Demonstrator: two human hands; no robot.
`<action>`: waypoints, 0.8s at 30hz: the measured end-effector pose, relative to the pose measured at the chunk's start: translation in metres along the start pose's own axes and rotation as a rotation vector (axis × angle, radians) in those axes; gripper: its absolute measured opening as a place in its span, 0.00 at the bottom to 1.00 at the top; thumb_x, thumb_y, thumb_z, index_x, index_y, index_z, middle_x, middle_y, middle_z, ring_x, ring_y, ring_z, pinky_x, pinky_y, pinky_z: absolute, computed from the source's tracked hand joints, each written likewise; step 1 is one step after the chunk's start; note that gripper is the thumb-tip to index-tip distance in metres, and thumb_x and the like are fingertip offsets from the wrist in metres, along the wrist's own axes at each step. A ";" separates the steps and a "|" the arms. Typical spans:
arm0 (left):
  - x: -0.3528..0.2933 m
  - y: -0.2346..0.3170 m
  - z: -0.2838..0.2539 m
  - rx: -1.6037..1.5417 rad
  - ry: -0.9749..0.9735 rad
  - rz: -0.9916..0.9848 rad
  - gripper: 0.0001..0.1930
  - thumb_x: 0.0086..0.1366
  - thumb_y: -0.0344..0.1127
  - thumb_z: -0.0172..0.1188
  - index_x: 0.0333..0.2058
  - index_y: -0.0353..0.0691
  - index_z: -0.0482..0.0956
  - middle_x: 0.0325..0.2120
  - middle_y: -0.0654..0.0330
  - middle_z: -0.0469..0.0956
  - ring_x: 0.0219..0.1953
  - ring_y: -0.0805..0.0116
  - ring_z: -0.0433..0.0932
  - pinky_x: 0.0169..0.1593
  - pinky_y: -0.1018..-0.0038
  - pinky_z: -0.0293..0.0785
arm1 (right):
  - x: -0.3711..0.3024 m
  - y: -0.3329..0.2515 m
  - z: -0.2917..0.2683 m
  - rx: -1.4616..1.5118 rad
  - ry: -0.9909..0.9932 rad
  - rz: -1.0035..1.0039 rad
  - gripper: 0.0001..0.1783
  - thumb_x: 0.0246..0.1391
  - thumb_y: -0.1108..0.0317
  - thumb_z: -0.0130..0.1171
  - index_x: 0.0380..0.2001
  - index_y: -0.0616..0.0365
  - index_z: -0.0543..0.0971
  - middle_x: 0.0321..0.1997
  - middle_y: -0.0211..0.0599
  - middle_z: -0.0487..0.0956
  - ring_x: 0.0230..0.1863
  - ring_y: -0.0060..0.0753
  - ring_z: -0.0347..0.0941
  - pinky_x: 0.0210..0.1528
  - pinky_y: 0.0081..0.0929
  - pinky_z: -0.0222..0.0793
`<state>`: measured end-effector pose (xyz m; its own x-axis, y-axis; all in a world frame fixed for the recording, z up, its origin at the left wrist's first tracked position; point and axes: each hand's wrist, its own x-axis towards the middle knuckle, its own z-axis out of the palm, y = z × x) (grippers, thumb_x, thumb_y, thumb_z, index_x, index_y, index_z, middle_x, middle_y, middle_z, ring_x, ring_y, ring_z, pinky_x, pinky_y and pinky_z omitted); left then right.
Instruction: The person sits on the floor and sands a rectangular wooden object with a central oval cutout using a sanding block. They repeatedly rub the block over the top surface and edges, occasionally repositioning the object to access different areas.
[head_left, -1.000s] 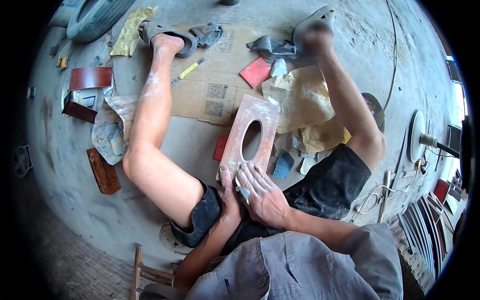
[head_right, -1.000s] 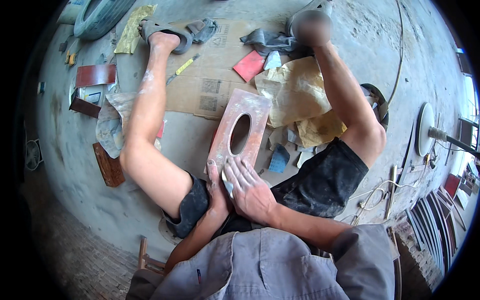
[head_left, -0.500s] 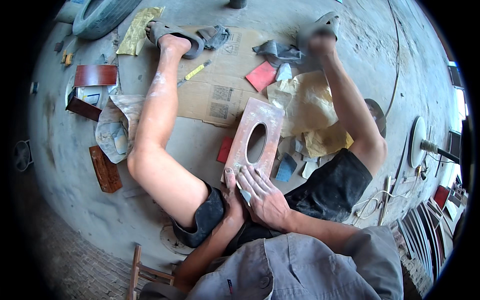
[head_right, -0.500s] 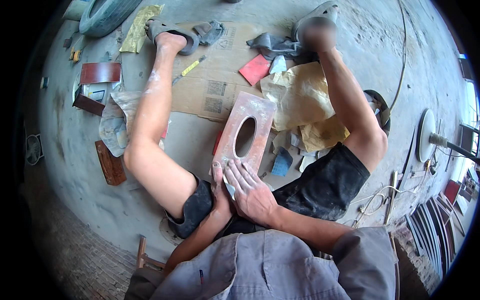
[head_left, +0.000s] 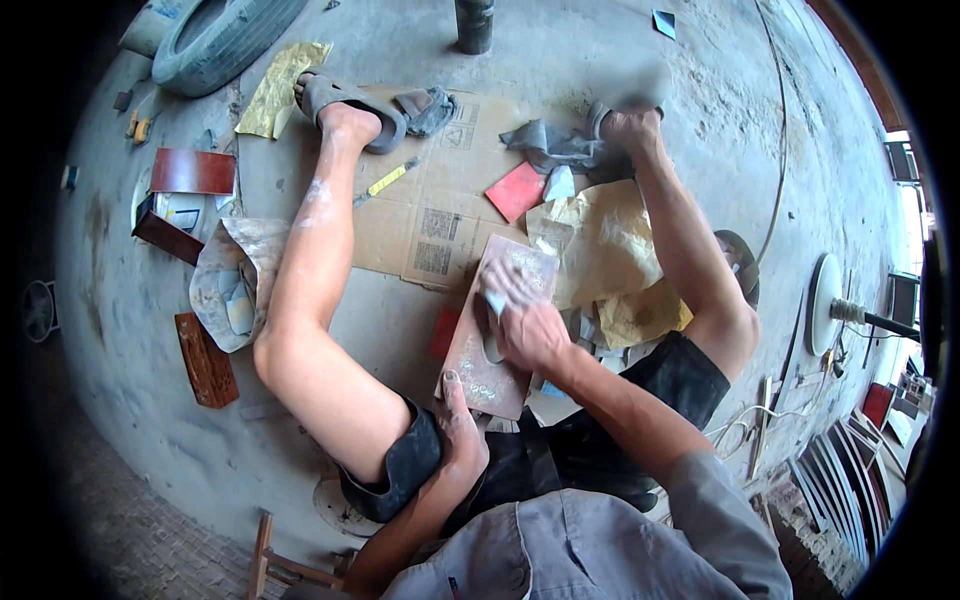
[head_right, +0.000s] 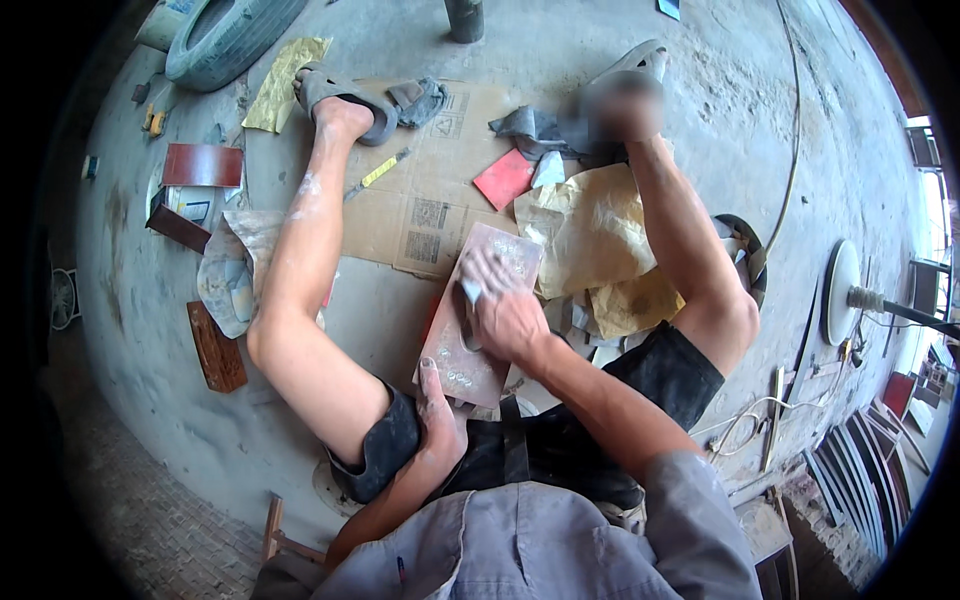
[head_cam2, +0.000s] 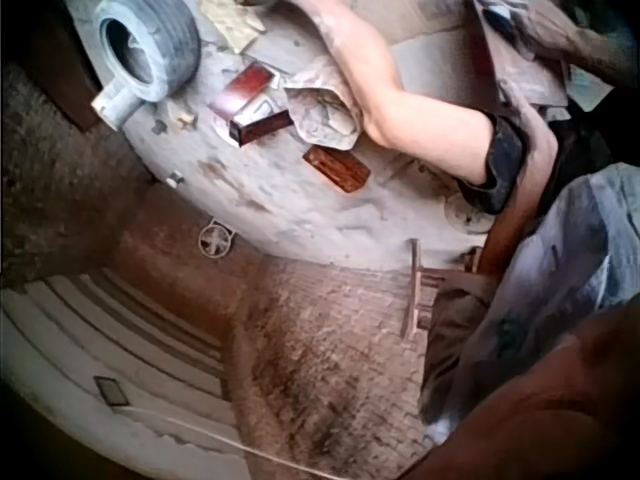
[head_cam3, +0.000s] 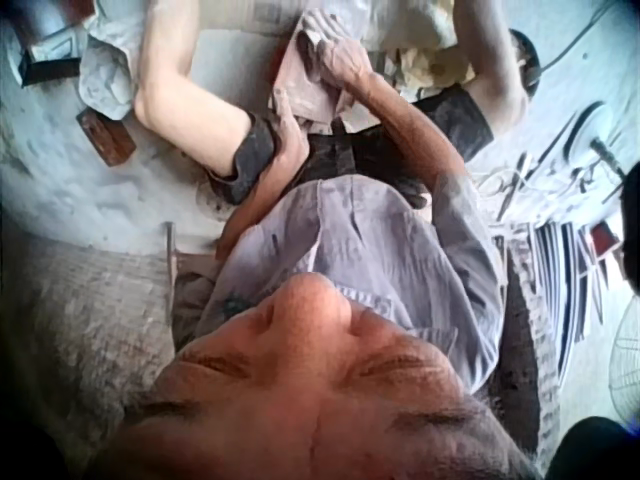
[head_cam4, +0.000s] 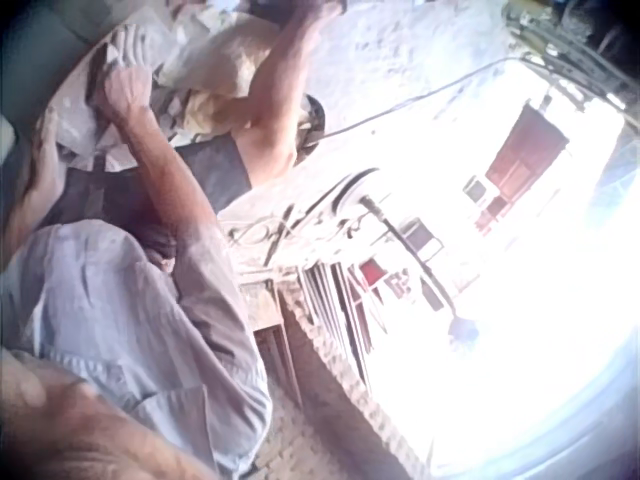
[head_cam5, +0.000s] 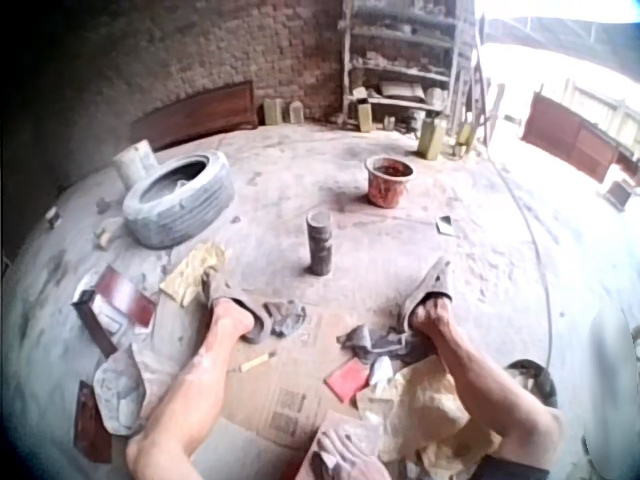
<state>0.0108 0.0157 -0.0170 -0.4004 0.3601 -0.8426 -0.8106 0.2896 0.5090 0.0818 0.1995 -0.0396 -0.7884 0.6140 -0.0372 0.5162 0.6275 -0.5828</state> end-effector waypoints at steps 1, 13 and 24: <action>0.000 0.000 -0.003 0.030 -0.001 0.006 0.40 0.76 0.66 0.51 0.76 0.49 0.55 0.72 0.57 0.61 0.72 0.55 0.62 0.71 0.52 0.65 | 0.010 0.003 0.003 -0.017 0.036 0.086 0.31 0.59 0.66 0.55 0.63 0.72 0.73 0.73 0.62 0.69 0.78 0.56 0.61 0.81 0.49 0.51; -0.003 0.006 0.004 -0.047 0.070 0.018 0.37 0.75 0.60 0.57 0.72 0.44 0.60 0.67 0.52 0.66 0.67 0.55 0.69 0.69 0.56 0.69 | 0.039 -0.001 0.026 -0.114 -0.030 0.104 0.29 0.65 0.64 0.49 0.64 0.73 0.72 0.73 0.65 0.68 0.77 0.58 0.60 0.81 0.46 0.50; -0.003 0.006 0.001 -0.012 0.027 -0.017 0.41 0.75 0.67 0.51 0.76 0.50 0.54 0.73 0.55 0.58 0.72 0.51 0.61 0.71 0.47 0.63 | 0.010 0.041 0.007 -0.012 0.065 0.328 0.31 0.64 0.67 0.52 0.67 0.75 0.67 0.74 0.68 0.65 0.77 0.63 0.59 0.79 0.50 0.53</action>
<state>0.0074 0.0179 -0.0113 -0.3976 0.3315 -0.8556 -0.8224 0.2846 0.4925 0.0926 0.2277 -0.0695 -0.5564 0.8135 -0.1689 0.7433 0.3965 -0.5388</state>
